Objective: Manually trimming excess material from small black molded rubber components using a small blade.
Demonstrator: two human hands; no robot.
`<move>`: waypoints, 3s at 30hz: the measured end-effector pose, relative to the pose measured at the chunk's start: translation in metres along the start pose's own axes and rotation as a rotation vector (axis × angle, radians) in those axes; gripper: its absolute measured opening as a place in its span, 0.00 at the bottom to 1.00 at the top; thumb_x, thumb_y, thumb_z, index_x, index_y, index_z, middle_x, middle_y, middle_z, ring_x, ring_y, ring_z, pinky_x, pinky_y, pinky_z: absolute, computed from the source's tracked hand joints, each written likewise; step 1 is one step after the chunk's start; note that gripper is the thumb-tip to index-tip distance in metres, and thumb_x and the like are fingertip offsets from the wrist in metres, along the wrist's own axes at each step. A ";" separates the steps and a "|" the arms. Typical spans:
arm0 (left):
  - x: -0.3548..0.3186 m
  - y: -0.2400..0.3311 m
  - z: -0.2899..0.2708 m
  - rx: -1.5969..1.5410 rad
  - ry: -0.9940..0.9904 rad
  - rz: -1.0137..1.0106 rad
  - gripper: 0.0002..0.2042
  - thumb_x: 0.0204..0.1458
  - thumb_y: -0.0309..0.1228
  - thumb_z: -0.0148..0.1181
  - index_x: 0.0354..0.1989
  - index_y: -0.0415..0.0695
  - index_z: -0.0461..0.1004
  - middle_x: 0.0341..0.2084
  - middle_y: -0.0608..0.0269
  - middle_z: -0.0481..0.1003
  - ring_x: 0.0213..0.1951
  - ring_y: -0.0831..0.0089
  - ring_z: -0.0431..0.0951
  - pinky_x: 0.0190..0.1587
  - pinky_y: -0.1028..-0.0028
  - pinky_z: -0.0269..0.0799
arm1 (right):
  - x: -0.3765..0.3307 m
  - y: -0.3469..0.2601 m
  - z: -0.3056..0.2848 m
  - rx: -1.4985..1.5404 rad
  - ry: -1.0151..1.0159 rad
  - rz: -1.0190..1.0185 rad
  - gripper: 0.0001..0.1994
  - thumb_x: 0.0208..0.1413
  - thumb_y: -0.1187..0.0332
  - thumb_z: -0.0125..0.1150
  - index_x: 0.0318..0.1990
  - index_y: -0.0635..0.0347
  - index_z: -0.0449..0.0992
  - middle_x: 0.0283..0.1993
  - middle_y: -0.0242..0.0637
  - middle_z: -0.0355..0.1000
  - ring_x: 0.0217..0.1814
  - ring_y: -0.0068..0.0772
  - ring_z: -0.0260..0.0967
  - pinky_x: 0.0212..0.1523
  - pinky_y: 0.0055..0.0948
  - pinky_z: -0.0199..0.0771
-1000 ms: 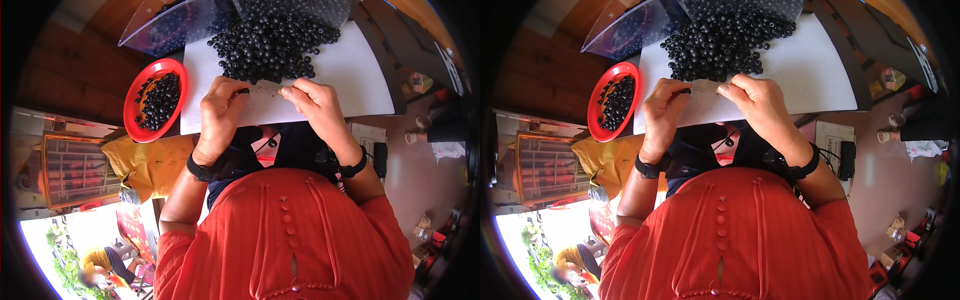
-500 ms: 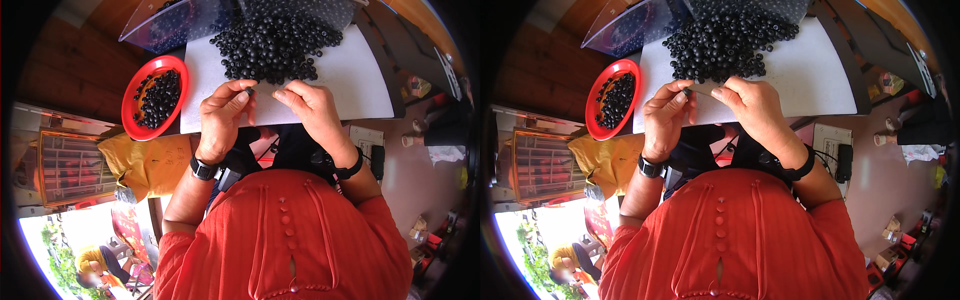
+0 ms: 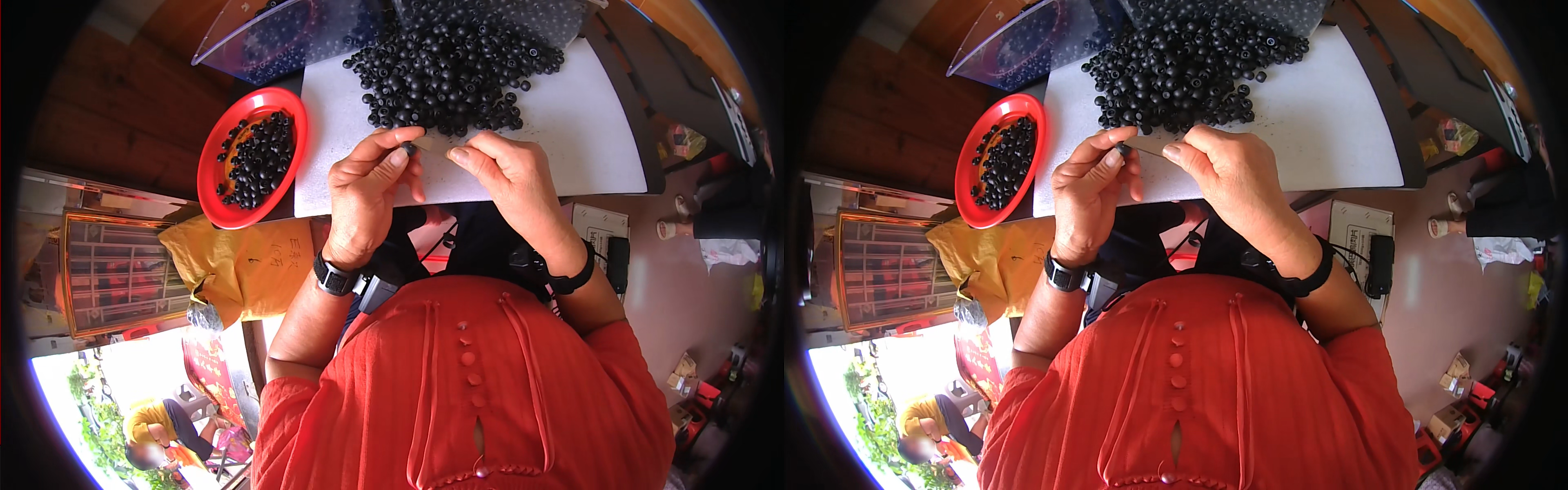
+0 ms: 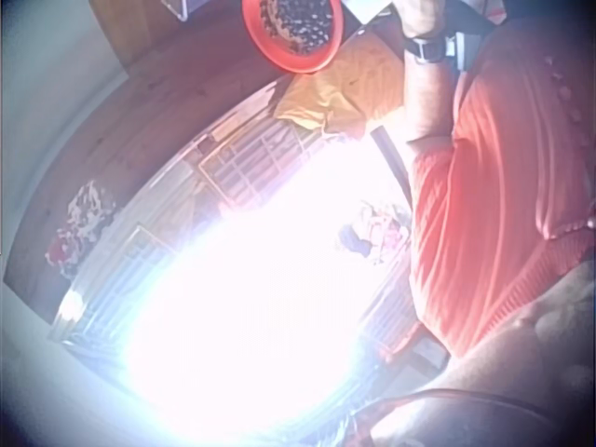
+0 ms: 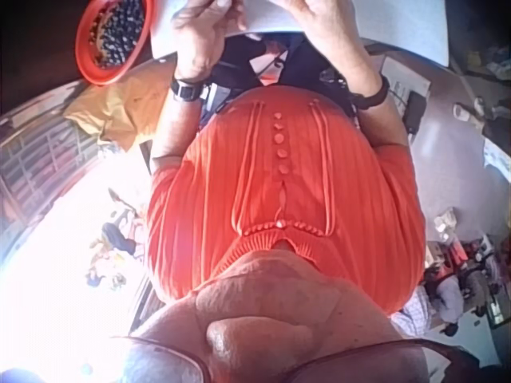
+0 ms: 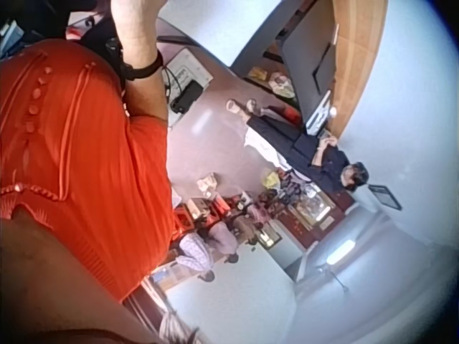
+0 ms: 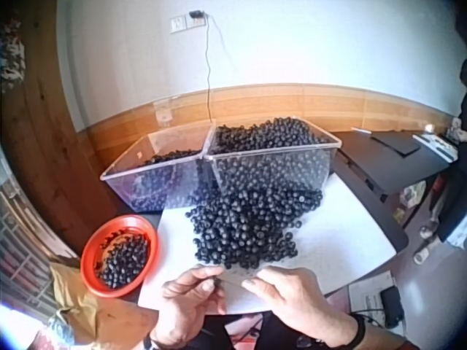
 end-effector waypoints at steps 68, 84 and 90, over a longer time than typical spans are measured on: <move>0.000 -0.001 0.001 -0.033 0.038 -0.035 0.11 0.68 0.21 0.51 0.52 0.34 0.78 0.32 0.58 0.77 0.28 0.72 0.77 0.32 0.75 0.77 | -0.009 -0.006 0.006 -0.138 0.123 -0.244 0.14 0.63 0.64 0.67 0.28 0.61 0.72 0.22 0.41 0.69 0.20 0.43 0.68 0.22 0.39 0.65; -0.010 0.032 -0.008 0.108 0.121 0.130 0.11 0.62 0.17 0.55 0.49 0.33 0.81 0.35 0.61 0.77 0.31 0.77 0.77 0.29 0.76 0.77 | -0.007 -0.005 0.000 0.019 0.044 -0.112 0.09 0.64 0.70 0.66 0.32 0.66 0.77 0.20 0.36 0.65 0.19 0.26 0.60 0.23 0.31 0.61; -0.022 0.114 -0.077 0.701 0.375 0.133 0.12 0.57 0.19 0.60 0.49 0.36 0.83 0.38 0.63 0.78 0.32 0.77 0.75 0.33 0.79 0.74 | -0.006 0.008 -0.004 0.178 0.019 -0.015 0.10 0.64 0.69 0.66 0.33 0.67 0.78 0.19 0.32 0.59 0.21 0.19 0.53 0.22 0.26 0.56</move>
Point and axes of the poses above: each hand's wrist, its own x-axis towards the middle knuckle, its own z-axis out of the palm, y = z × x, the point moved 4 cm from there along x, towards the middle knuckle
